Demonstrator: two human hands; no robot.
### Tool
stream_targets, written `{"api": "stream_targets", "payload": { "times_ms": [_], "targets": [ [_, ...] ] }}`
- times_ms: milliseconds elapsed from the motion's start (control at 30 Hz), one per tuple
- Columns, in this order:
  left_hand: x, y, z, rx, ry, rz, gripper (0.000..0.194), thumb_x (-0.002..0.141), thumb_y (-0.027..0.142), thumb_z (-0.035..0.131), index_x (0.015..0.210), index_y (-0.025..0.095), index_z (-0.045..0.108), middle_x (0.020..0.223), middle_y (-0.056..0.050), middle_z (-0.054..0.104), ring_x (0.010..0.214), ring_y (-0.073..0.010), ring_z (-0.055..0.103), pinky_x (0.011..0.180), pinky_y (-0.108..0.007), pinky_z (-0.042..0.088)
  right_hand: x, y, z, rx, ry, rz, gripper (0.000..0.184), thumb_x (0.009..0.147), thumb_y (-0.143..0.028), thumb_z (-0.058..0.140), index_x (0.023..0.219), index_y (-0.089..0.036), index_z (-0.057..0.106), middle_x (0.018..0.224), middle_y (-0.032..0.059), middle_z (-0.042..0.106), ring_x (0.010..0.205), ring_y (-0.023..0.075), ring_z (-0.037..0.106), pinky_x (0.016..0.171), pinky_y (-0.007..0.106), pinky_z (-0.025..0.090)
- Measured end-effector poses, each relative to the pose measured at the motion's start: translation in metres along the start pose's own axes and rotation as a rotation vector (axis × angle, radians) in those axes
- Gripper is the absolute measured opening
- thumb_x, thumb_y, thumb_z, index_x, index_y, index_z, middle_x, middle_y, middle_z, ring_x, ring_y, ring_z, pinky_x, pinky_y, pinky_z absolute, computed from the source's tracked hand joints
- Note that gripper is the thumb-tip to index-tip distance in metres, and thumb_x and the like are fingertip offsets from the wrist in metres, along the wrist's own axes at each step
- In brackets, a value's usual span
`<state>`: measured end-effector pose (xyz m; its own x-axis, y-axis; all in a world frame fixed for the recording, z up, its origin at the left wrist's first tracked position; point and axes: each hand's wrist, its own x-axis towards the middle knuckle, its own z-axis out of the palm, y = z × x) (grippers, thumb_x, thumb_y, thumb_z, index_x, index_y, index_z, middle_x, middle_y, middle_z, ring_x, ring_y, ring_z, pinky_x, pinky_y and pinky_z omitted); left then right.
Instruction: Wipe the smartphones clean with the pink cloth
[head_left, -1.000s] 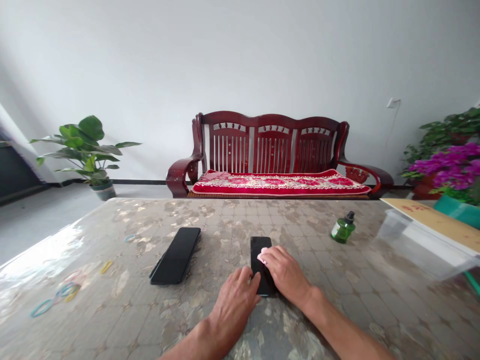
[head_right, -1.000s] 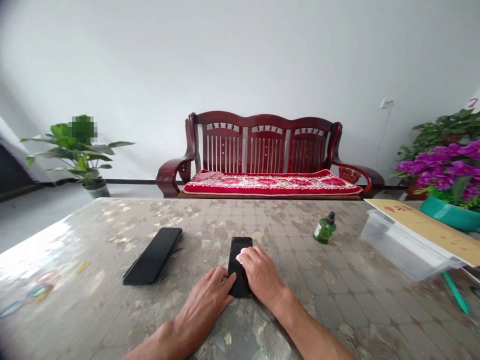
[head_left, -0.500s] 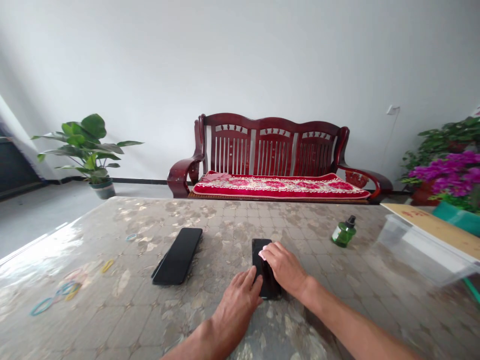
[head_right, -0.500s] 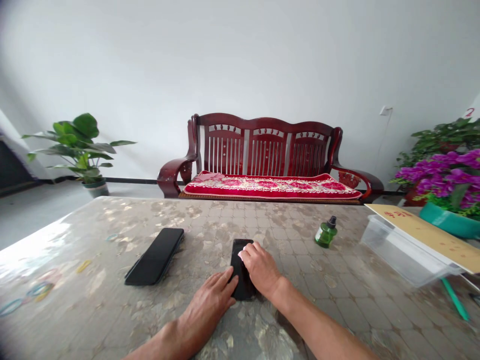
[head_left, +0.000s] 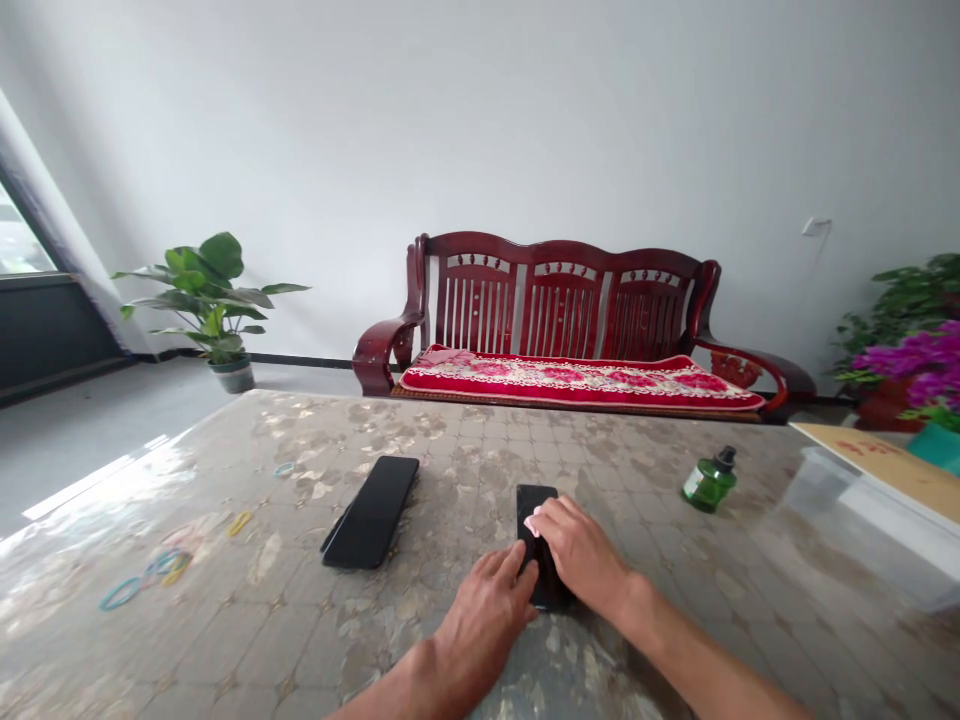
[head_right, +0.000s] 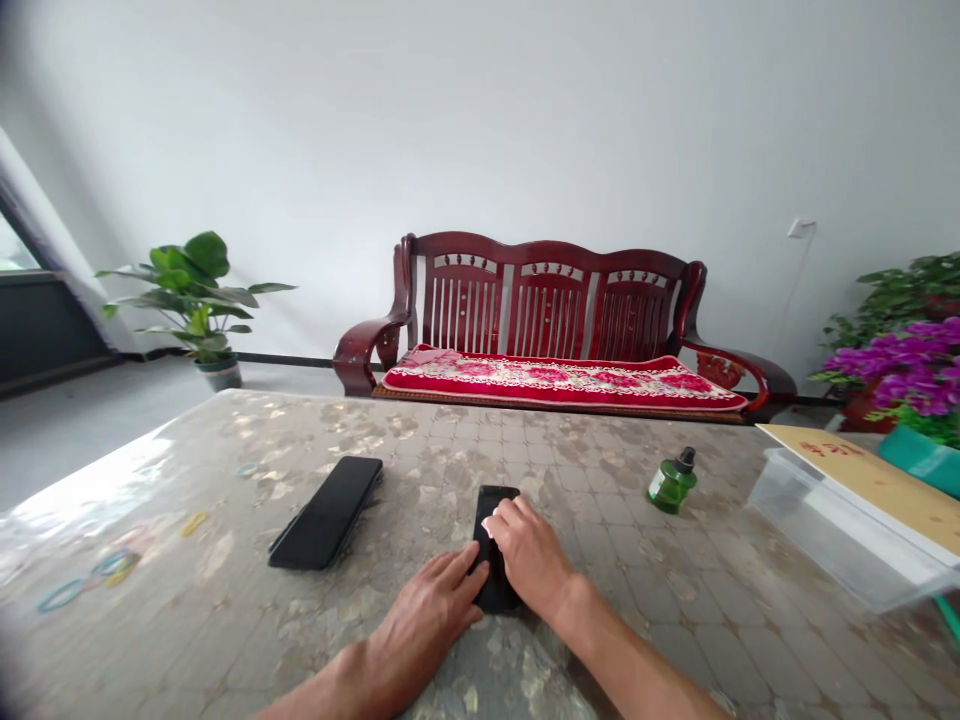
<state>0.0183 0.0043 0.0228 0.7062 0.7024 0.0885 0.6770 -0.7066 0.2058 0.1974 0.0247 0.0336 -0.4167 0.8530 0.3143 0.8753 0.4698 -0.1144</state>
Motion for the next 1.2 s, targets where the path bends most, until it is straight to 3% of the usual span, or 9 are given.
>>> {"api": "stream_targets", "payload": {
  "times_ms": [233, 500, 733, 1000, 1200],
  "targets": [
    [-0.001, -0.004, 0.008, 0.008, 0.016, 0.018, 0.045, 0.089, 0.022, 0.071, 0.132, 0.017, 0.057, 0.141, -0.014, 0.054, 0.124, -0.0285, 0.056, 0.108, -0.040, 0.045, 0.035, 0.008, 0.016, -0.078, 0.057, 0.106, 0.025, 0.093, -0.004, 0.050, 0.093, -0.020, 0.070, 0.095, 0.0059, 0.065, 0.094, 0.0228, 0.055, 0.083, 0.033, 0.048],
    [0.000, -0.003, 0.007, -0.021, 0.033, 0.006, 0.038, 0.091, 0.020, 0.067, 0.128, 0.019, 0.059, 0.137, -0.011, 0.057, 0.121, -0.0266, 0.058, 0.106, -0.038, 0.046, 0.014, -0.005, 0.008, 0.018, 0.027, -0.030, 0.024, 0.090, -0.004, 0.054, 0.099, -0.020, 0.069, 0.096, 0.0044, 0.065, 0.096, 0.0210, 0.054, 0.084, 0.030, 0.046],
    [-0.002, -0.006, 0.013, 0.001, 0.052, 0.014, 0.042, 0.090, 0.019, 0.067, 0.131, 0.018, 0.057, 0.140, -0.013, 0.055, 0.124, -0.0278, 0.056, 0.107, -0.039, 0.044, 0.031, 0.006, 0.013, -0.013, 0.087, 0.084, 0.023, 0.095, -0.008, 0.051, 0.095, -0.021, 0.070, 0.094, 0.0044, 0.066, 0.093, 0.0212, 0.055, 0.083, 0.032, 0.047],
    [-0.002, -0.005, 0.015, -0.003, 0.064, 0.009, 0.042, 0.091, 0.017, 0.065, 0.132, 0.019, 0.057, 0.140, -0.013, 0.055, 0.124, -0.0280, 0.056, 0.106, -0.040, 0.045, 0.005, -0.003, 0.010, 0.077, 0.117, -0.005, 0.022, 0.093, -0.006, 0.052, 0.098, -0.021, 0.067, 0.095, 0.0037, 0.065, 0.093, 0.0201, 0.055, 0.082, 0.031, 0.048],
    [-0.003, -0.008, 0.020, 0.009, 0.085, 0.042, 0.041, 0.093, 0.017, 0.061, 0.134, 0.021, 0.055, 0.141, -0.013, 0.054, 0.126, -0.0284, 0.055, 0.108, -0.041, 0.044, 0.004, -0.001, 0.014, 0.113, 0.164, 0.020, 0.025, 0.092, -0.004, 0.050, 0.097, -0.023, 0.066, 0.094, 0.0040, 0.064, 0.092, 0.0210, 0.056, 0.082, 0.033, 0.049]
  ]
}}
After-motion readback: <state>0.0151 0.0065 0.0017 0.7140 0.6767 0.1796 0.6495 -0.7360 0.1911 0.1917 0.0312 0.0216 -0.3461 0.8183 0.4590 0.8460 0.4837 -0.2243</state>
